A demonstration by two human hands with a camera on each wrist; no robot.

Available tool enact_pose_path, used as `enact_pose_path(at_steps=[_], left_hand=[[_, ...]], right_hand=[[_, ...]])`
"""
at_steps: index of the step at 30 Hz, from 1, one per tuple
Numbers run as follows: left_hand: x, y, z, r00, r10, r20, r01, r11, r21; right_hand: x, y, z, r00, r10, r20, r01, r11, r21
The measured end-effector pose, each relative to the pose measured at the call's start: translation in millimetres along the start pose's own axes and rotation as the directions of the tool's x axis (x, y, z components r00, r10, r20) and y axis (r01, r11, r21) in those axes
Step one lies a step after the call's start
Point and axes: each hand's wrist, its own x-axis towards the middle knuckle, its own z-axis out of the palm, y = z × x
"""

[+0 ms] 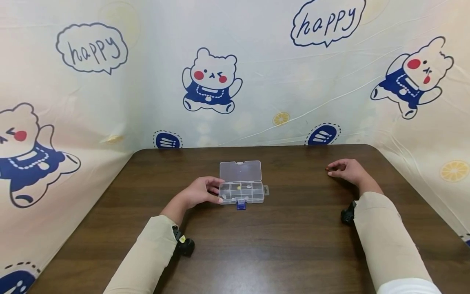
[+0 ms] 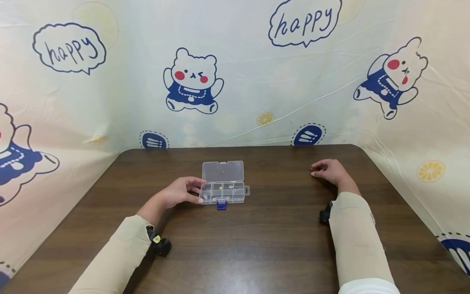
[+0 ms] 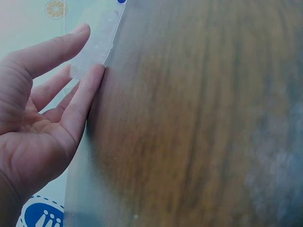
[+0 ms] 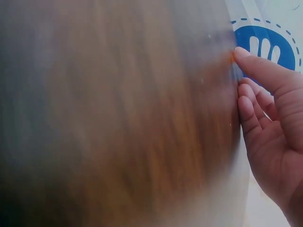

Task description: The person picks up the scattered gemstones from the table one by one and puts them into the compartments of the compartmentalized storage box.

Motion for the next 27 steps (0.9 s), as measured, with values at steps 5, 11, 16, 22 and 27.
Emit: enact_pose_path(at_steps=[5,11,16,22,27], left_hand=[[1.1,0.1,1.1,1.0,0.008,0.008,-0.008,1.0,-0.009],[1.0,0.3,1.3,1.0,0.007,0.008,-0.007,1.0,-0.012],[0.7,0.5,0.8,1.0,0.007,0.002,-0.007,1.0,-0.009],[1.4,-0.4,1.4,1.0,0.003,0.01,-0.003,1.0,-0.013],[1.5,-1.7,0.4,1.0,-0.003,0.004,0.003,1.0,-0.008]], right_hand=[[2.6,-1.2,1.2,0.999,-0.038,-0.015,0.038,0.998,-0.058],[3.7,-5.6,0.8,0.999,-0.044,-0.003,0.044,0.994,-0.097],[4.1,-7.9,1.1,0.999,-0.045,0.003,0.045,0.995,-0.094],[3.6,-8.1,1.8,0.998,-0.053,0.026,0.055,0.993,-0.106],[0.5,-11.6,1.5,0.999,-0.032,0.029,0.034,0.997,-0.073]])
